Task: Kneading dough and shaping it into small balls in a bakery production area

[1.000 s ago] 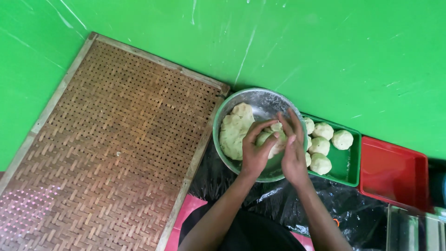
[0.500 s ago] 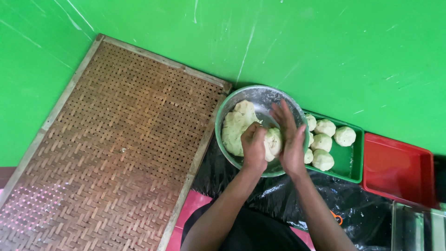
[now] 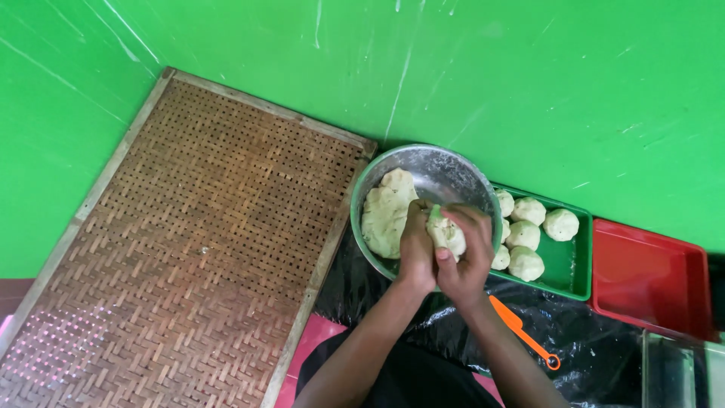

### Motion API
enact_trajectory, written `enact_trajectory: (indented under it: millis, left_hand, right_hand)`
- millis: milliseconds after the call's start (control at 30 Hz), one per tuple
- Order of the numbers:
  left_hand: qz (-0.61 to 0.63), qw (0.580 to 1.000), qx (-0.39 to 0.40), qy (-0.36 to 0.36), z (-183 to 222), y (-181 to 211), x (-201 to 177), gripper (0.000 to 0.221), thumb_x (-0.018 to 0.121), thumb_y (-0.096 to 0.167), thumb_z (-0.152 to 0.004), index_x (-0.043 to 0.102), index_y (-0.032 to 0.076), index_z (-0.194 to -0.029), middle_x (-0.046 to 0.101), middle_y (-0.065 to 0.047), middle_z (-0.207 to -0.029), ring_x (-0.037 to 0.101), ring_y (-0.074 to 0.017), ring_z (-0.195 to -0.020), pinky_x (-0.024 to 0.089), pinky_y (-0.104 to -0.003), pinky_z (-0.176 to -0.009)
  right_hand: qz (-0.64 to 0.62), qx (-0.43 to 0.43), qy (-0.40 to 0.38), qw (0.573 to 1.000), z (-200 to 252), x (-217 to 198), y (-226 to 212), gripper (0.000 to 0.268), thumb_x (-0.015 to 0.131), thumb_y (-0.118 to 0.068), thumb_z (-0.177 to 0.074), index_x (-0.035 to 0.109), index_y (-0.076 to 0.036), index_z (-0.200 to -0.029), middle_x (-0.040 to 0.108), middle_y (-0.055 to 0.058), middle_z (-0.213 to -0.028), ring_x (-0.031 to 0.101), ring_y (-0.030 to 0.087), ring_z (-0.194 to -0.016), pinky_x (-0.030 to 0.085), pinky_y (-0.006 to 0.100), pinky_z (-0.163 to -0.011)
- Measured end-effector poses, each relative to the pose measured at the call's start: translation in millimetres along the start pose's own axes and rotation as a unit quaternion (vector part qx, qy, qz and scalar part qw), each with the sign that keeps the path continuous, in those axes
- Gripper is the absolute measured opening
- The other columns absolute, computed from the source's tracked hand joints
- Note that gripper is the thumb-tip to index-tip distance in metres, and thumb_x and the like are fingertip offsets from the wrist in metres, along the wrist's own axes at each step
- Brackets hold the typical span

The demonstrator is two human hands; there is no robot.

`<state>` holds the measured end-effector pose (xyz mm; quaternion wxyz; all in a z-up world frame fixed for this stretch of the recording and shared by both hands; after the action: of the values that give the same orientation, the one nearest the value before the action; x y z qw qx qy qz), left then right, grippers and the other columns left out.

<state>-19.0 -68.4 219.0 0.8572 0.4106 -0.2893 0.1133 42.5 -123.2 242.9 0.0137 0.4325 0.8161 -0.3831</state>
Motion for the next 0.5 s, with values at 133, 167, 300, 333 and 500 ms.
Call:
enact_trajectory:
  millis: [133, 167, 300, 333, 500]
  left_hand:
    - [0.032, 0.998, 0.058, -0.010, 11.1, -1.8, 9.3, 0.023, 0.039, 0.014, -0.090, 0.053, 0.012, -0.108, 0.045, 0.001, -0.082, 0.045, -0.0111, -0.075, 0.040, -0.025, -0.070]
    - [0.052, 0.995, 0.082, -0.018, 10.6, -4.1, 10.1, 0.021, 0.039, 0.015, -0.091, 0.050, 0.014, -0.109, 0.044, 0.002, -0.082, 0.044, -0.0101, -0.074, 0.039, -0.025, -0.070]
    - [-0.043, 0.984, 0.172, -0.014, 0.7, -13.9, 5.8, 0.028, 0.036, 0.017, -0.092, 0.053, 0.016, -0.114, 0.044, -0.008, -0.116, 0.040, -0.0217, -0.112, 0.033, -0.037, -0.106]
    - [-0.043, 0.984, 0.172, -0.014, -6.9, -18.2, 1.6, 0.028, 0.036, 0.017, -0.092, 0.053, 0.016, -0.114, 0.044, -0.008, -0.116, 0.040, -0.0217, -0.112, 0.033, -0.037, -0.106]
    - [-0.095, 0.922, 0.366, -0.088, -10.1, -4.0, 1.0, 0.043, 0.031, 0.022, -0.105, 0.066, 0.008, -0.125, 0.061, -0.014, -0.124, 0.054, -0.0266, -0.126, 0.040, -0.039, -0.107]
  right_hand:
    - [-0.007, 0.001, 0.016, 1.000, -19.8, -5.4, -0.2, 0.049, 0.061, -0.048, -0.096, 0.074, -0.001, -0.104, 0.068, 0.014, -0.097, 0.063, 0.032, -0.090, 0.049, 0.044, -0.087]
    - [0.006, 0.005, 0.026, 1.000, -23.2, -6.6, -0.6, 0.036, 0.063, -0.038, -0.098, 0.074, -0.004, -0.095, 0.068, 0.011, -0.089, 0.063, 0.031, -0.083, 0.050, 0.042, -0.083]
    - [0.013, 0.080, 0.053, 0.995, -24.2, -9.3, 21.0, 0.039, 0.063, -0.016, -0.107, 0.069, -0.008, -0.070, 0.060, 0.010, -0.062, 0.056, 0.027, -0.057, 0.048, 0.037, -0.068]
    - [0.013, 0.080, 0.053, 0.995, -23.3, -6.8, 22.8, 0.039, 0.063, -0.016, -0.107, 0.069, -0.008, -0.070, 0.060, 0.010, -0.062, 0.056, 0.027, -0.057, 0.048, 0.037, -0.068]
    - [-0.095, 0.272, 0.074, 0.955, -6.4, -1.3, 55.5, 0.053, 0.060, -0.015, -0.110, 0.059, -0.005, -0.058, 0.058, 0.007, -0.054, 0.048, 0.010, -0.060, 0.045, 0.032, -0.066]
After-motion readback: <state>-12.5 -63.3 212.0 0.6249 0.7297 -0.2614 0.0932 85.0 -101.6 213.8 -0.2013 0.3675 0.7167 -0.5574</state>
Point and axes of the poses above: each hand's wrist, its own z-axis away from the middle knuckle, its own x-axis out of the palm, y = z × x, the point moved 4 cm from there along -z, towards the middle knuckle
